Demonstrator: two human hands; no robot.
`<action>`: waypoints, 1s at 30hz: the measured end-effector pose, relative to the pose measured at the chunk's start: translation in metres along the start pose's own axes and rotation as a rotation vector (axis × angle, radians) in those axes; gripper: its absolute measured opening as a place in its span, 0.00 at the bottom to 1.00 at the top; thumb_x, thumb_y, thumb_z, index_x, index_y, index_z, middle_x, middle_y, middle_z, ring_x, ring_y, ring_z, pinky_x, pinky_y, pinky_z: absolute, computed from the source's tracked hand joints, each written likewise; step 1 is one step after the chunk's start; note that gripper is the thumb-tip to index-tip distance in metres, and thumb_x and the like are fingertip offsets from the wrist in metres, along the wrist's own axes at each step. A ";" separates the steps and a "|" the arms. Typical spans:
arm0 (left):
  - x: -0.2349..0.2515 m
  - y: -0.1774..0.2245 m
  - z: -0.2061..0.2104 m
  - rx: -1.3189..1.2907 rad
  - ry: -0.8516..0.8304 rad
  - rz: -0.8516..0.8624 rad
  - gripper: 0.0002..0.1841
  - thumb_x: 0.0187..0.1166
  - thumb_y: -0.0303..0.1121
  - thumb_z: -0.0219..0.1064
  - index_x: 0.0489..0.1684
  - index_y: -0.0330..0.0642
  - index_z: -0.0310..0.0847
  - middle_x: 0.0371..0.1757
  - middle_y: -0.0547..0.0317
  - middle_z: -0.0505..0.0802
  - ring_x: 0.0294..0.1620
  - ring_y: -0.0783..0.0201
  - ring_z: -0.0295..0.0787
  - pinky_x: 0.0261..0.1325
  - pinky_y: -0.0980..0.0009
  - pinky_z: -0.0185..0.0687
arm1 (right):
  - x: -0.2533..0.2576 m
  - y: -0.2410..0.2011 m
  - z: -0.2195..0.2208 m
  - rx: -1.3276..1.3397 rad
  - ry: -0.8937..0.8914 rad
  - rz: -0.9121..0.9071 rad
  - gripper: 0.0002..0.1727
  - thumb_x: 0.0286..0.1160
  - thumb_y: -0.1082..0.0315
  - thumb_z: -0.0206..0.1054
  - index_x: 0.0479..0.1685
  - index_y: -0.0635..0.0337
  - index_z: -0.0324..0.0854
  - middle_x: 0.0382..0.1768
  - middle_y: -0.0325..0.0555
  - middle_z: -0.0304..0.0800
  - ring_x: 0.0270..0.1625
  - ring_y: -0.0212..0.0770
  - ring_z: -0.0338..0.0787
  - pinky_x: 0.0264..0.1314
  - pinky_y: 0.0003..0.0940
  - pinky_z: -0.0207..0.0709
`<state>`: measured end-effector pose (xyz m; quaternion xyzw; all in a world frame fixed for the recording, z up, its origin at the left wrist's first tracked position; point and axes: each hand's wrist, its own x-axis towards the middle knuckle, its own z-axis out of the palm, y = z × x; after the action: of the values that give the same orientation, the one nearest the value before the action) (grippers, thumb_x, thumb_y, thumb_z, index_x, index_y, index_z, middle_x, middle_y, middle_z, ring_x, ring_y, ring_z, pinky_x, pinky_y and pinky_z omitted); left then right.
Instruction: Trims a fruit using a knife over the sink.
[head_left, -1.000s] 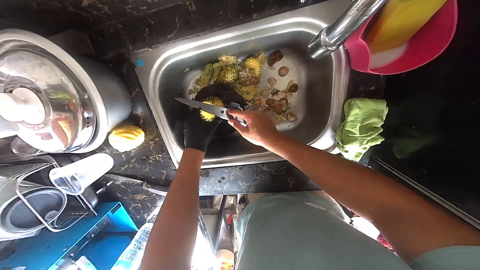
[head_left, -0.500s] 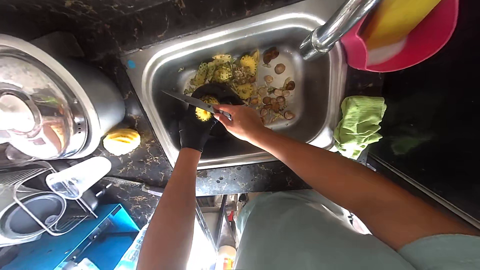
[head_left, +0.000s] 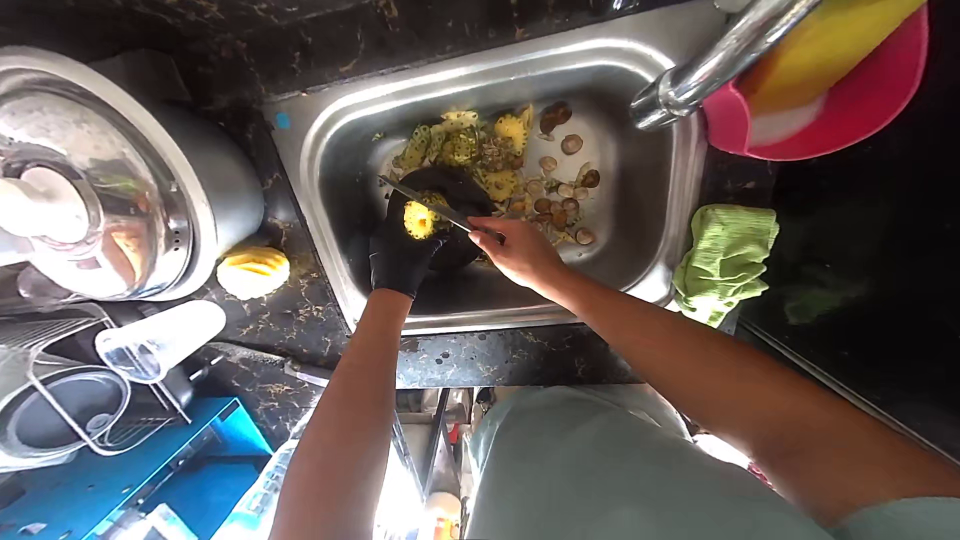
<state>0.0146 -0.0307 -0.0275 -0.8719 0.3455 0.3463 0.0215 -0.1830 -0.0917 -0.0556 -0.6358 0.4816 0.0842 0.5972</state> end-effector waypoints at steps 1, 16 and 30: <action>0.001 -0.002 0.001 -0.001 0.003 0.008 0.52 0.54 0.56 0.87 0.87 0.60 0.64 0.64 0.48 0.91 0.65 0.48 0.88 0.69 0.40 0.80 | 0.003 0.001 0.002 -0.003 0.002 0.008 0.25 0.87 0.39 0.54 0.77 0.27 0.81 0.54 0.39 0.95 0.50 0.45 0.93 0.53 0.59 0.83; -0.001 -0.002 0.002 0.002 0.005 0.026 0.49 0.54 0.55 0.88 0.84 0.64 0.67 0.65 0.48 0.90 0.67 0.47 0.87 0.71 0.39 0.77 | 0.058 -0.002 0.012 0.236 -0.089 0.013 0.23 0.89 0.46 0.57 0.72 0.42 0.86 0.59 0.45 0.93 0.52 0.44 0.92 0.57 0.54 0.84; 0.005 -0.004 -0.017 -0.013 -0.130 0.134 0.53 0.61 0.39 0.86 0.92 0.64 0.56 0.84 0.51 0.76 0.83 0.49 0.72 0.82 0.41 0.67 | -0.006 0.033 -0.049 0.126 0.029 0.029 0.23 0.86 0.44 0.60 0.73 0.36 0.85 0.49 0.44 0.95 0.43 0.44 0.93 0.49 0.55 0.86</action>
<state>0.0293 -0.0355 -0.0184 -0.8228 0.3986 0.4049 0.0152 -0.2329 -0.1236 -0.0609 -0.5910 0.5037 0.0530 0.6279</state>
